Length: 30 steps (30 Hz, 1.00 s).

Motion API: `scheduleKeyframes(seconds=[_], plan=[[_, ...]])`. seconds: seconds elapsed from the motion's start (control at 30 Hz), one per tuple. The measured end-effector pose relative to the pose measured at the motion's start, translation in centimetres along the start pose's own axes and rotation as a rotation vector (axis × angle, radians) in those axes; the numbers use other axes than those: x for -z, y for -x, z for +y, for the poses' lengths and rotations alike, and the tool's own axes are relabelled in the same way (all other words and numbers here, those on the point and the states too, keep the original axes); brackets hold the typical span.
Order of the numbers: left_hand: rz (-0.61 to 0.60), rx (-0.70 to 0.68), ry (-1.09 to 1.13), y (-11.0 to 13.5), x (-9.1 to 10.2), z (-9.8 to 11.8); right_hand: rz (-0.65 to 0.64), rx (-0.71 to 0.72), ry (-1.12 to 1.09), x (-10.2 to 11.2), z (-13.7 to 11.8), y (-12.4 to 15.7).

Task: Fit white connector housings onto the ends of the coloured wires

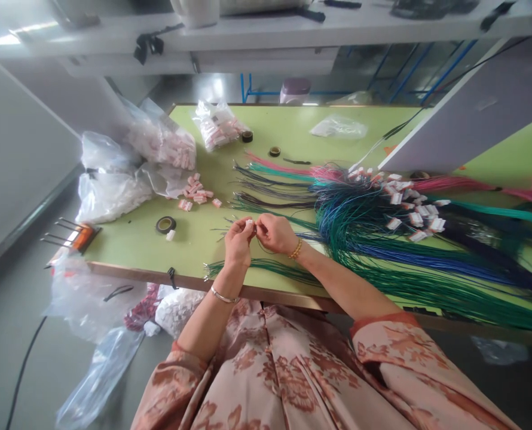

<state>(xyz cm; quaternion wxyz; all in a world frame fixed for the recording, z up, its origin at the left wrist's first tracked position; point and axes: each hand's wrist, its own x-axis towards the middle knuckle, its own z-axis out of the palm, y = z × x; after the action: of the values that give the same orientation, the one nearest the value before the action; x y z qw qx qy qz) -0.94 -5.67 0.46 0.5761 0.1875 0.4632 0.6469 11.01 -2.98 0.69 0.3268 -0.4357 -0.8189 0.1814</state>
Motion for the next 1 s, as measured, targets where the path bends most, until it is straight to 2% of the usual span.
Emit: scheduleKeyframes(seconds=[0.2,0.33,0.47,0.6,0.77,0.9,1.0], plan=[[-0.085,0.051,0.080,-1.0,-0.5,0.9,-0.060,-0.079,-0.274,2.9,1.7,-1.6],[-0.112,0.065,0.090,-1.8,-0.7,0.9,-0.029,-0.137,-0.160,4.2,4.2,-5.6],[-0.124,0.086,0.081,-2.4,-1.0,0.6,-0.157,-0.203,0.063,2.2,5.8,-10.2],[-0.115,0.090,0.089,-2.7,-0.6,0.3,-0.181,-0.320,0.263,-1.0,6.1,-13.2],[-0.122,0.076,0.112,-2.6,0.0,0.1,-0.246,-0.379,0.365,-2.8,6.5,-14.4],[-0.130,0.098,0.122,-2.5,0.1,0.0,-0.305,-0.324,0.433,-2.8,7.0,-14.6],[-0.138,0.115,0.131,-2.5,0.1,-0.1,-0.300,-0.297,0.445,-2.5,7.2,-14.5]])
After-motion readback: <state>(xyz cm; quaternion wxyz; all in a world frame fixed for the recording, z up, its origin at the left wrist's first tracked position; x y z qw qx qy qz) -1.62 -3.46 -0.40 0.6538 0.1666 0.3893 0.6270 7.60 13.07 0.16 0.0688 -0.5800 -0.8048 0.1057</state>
